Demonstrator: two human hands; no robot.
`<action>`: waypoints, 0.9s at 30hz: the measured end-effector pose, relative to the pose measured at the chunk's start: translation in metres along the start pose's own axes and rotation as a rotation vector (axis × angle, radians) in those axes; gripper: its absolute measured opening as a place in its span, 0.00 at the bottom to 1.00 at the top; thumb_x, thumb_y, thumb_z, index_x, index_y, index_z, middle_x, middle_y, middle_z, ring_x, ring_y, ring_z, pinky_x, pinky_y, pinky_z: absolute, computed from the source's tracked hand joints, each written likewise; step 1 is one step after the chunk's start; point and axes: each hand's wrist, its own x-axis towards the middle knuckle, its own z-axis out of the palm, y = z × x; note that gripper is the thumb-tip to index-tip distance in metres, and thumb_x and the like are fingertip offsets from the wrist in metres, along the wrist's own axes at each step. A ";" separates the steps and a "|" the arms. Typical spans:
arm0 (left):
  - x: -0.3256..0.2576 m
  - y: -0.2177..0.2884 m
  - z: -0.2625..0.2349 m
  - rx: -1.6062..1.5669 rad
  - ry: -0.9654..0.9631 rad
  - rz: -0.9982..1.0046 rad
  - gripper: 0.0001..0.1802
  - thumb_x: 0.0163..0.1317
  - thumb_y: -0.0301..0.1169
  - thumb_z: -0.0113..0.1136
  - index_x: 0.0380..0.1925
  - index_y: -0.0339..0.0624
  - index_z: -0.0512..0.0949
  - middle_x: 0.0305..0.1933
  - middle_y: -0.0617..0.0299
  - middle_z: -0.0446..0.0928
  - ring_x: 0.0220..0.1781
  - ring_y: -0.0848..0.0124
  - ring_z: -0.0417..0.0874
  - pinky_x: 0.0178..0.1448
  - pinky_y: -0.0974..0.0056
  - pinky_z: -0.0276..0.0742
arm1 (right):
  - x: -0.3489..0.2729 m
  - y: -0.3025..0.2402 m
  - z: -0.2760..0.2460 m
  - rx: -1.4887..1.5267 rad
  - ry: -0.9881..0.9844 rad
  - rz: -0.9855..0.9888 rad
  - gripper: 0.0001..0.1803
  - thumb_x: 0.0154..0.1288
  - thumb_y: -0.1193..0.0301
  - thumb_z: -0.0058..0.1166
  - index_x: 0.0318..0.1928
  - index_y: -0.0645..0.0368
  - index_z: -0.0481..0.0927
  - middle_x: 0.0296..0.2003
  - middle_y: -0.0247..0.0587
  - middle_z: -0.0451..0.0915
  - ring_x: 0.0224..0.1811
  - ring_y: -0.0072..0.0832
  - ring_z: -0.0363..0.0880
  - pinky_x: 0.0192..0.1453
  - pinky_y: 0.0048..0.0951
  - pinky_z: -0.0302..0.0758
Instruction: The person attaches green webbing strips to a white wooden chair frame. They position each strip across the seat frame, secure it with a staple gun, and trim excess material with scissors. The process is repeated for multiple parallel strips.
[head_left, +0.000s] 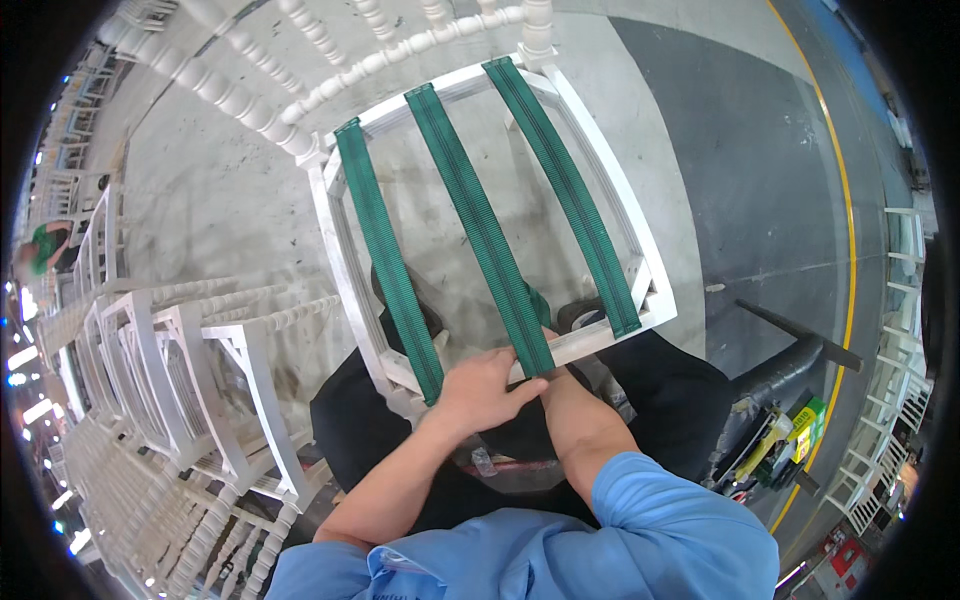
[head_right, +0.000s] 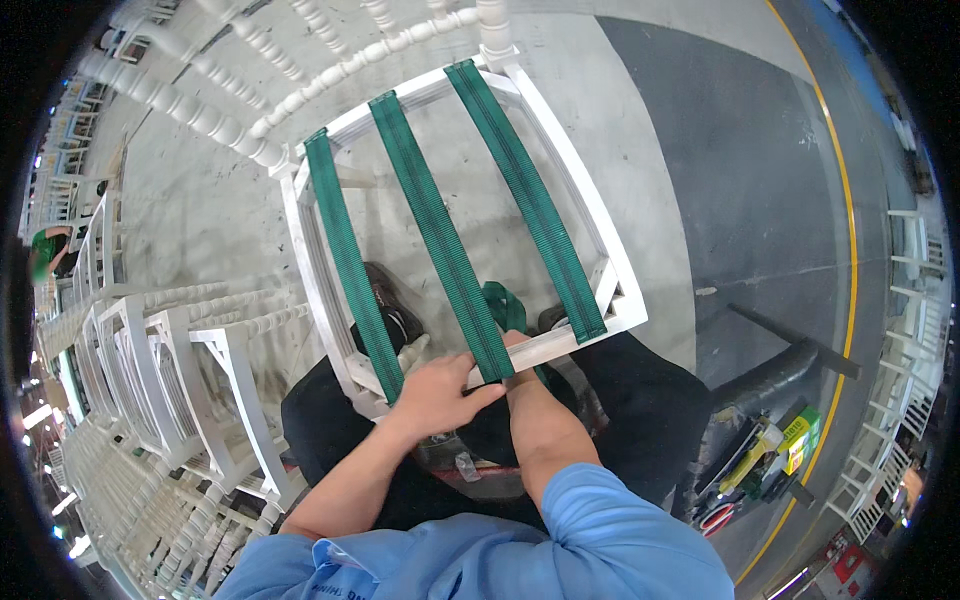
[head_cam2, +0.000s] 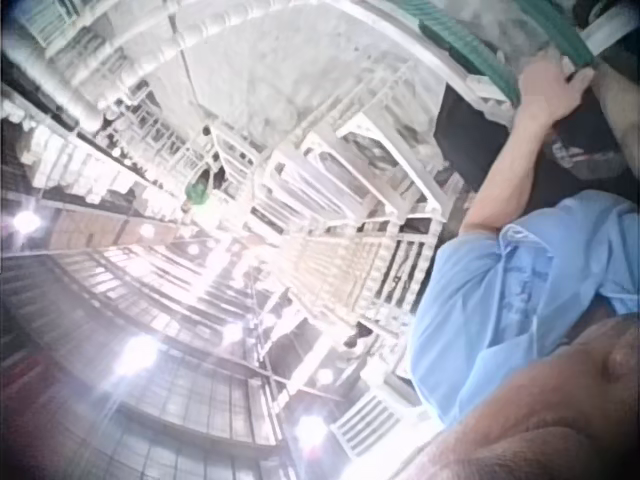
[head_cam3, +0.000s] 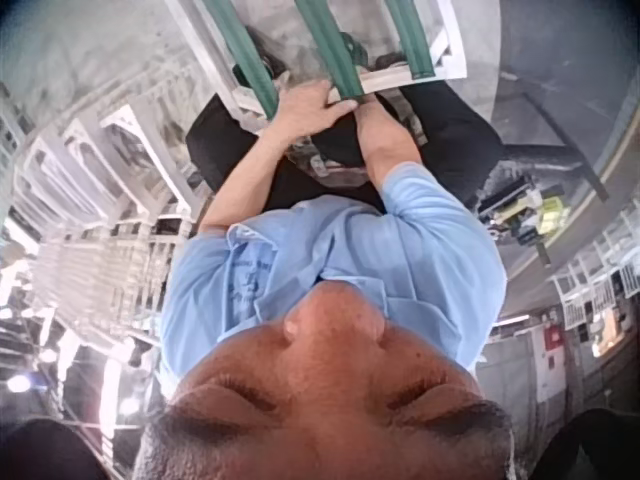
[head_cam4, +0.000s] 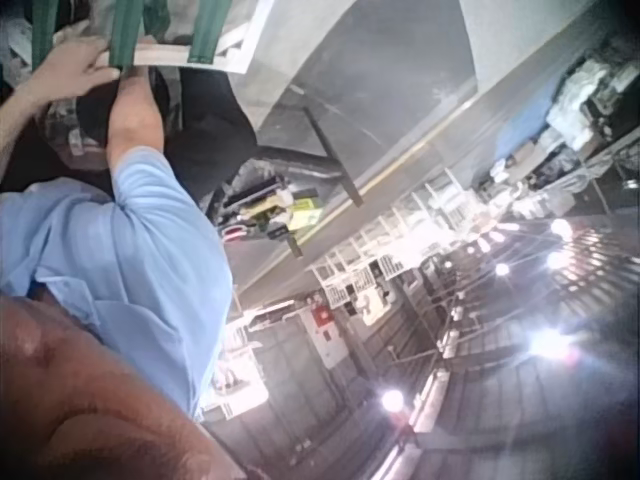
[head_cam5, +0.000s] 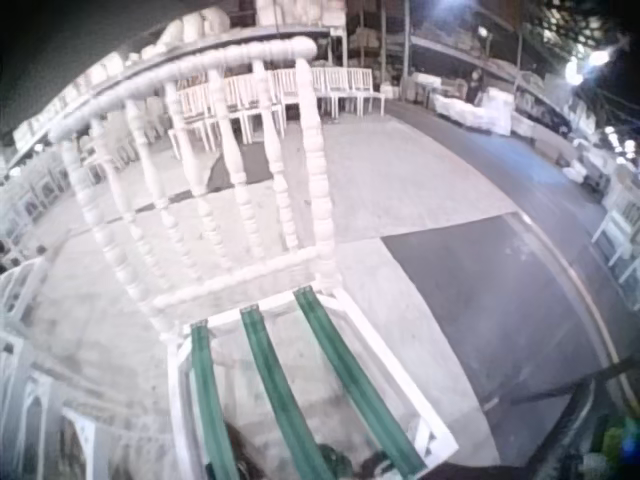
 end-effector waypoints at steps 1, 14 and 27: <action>0.008 0.011 0.011 0.098 0.052 0.054 0.35 0.67 0.62 0.66 0.45 0.34 0.84 0.37 0.44 0.86 0.42 0.47 0.90 0.47 0.47 0.84 | -0.007 0.016 -0.010 0.022 0.050 0.051 0.16 0.63 0.58 0.65 0.37 0.59 0.91 0.38 0.52 0.91 0.45 0.50 0.92 0.49 0.47 0.87; 0.010 -0.002 0.028 0.277 0.247 0.104 0.33 0.66 0.63 0.66 0.32 0.38 0.82 0.30 0.49 0.85 0.33 0.50 0.90 0.36 0.49 0.84 | -0.022 0.001 -0.011 0.107 0.113 0.049 0.17 0.68 0.59 0.60 0.35 0.62 0.90 0.36 0.57 0.90 0.45 0.54 0.91 0.49 0.50 0.85; 0.028 0.001 0.013 0.098 -0.067 0.049 0.24 0.62 0.40 0.74 0.50 0.35 0.79 0.46 0.46 0.84 0.48 0.51 0.88 0.51 0.53 0.85 | 0.047 -0.031 -0.050 0.977 0.336 0.309 0.21 0.76 0.64 0.52 0.31 0.67 0.87 0.32 0.61 0.88 0.37 0.56 0.88 0.44 0.53 0.81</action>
